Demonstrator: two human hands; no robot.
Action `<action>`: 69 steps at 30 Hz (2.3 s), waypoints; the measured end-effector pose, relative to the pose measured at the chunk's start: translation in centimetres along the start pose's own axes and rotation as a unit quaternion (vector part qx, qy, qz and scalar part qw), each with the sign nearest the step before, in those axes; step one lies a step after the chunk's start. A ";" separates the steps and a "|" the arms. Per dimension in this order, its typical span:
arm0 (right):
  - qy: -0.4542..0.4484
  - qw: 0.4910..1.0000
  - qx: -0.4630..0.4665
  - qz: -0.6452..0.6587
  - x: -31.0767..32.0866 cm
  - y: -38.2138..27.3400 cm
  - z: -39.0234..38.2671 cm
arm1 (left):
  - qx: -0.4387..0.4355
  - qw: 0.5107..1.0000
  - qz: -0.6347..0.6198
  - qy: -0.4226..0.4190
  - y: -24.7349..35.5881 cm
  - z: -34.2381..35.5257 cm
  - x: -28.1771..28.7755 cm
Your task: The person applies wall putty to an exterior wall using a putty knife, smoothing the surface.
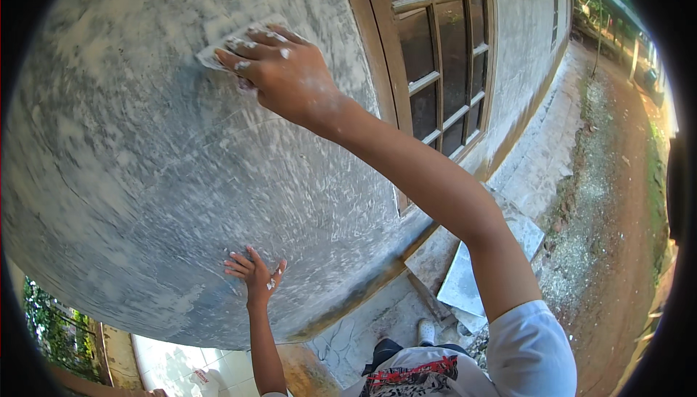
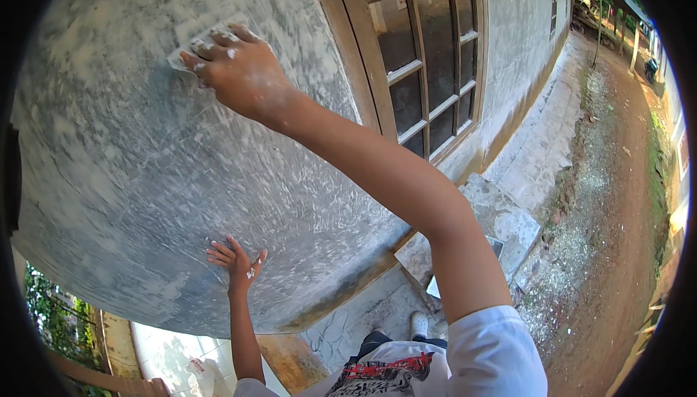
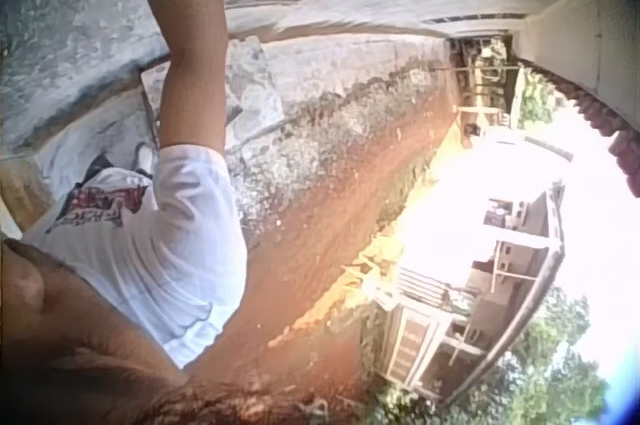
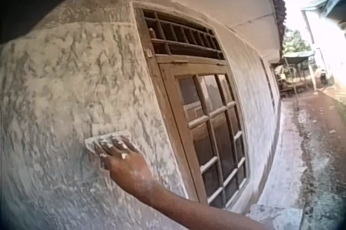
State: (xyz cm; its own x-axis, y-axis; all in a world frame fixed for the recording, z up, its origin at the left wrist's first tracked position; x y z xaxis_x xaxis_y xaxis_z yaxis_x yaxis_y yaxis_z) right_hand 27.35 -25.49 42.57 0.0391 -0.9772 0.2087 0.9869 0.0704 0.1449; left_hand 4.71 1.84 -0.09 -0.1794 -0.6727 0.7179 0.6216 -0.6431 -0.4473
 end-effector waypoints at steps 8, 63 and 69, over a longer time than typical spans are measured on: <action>-0.253 0.961 -0.108 0.008 -4.5 -1.8 -22.2 | -0.008 0.938 -0.161 -0.306 4.1 -3.2 1.1; 0.249 0.236 -0.936 0.072 21.4 -4.3 -106.5 | -0.252 0.788 -0.447 -0.340 71.3 -26.9 -11.0; 0.178 0.240 -0.953 0.051 18.6 -4.5 -107.0 | -0.248 0.759 -0.438 -0.414 71.6 -26.9 -11.0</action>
State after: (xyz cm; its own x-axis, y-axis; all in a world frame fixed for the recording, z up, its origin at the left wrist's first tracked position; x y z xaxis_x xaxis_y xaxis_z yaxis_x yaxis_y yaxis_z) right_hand 40.38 -65.45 -57.65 -0.2462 -0.9688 -0.0278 -0.7561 0.2099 -0.6199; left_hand 30.69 -46.68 -54.36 0.3095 0.4204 0.8529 0.1408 -0.9073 0.3961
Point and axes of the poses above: each hand's wrist, its own z-axis towards the middle knuckle, its own x-axis out of the back of the hand, y = z × x, the point moved 5 cm from there along z, towards the middle knuckle, and after that the axes turned 13 degrees about z, right-handed, at the moved point
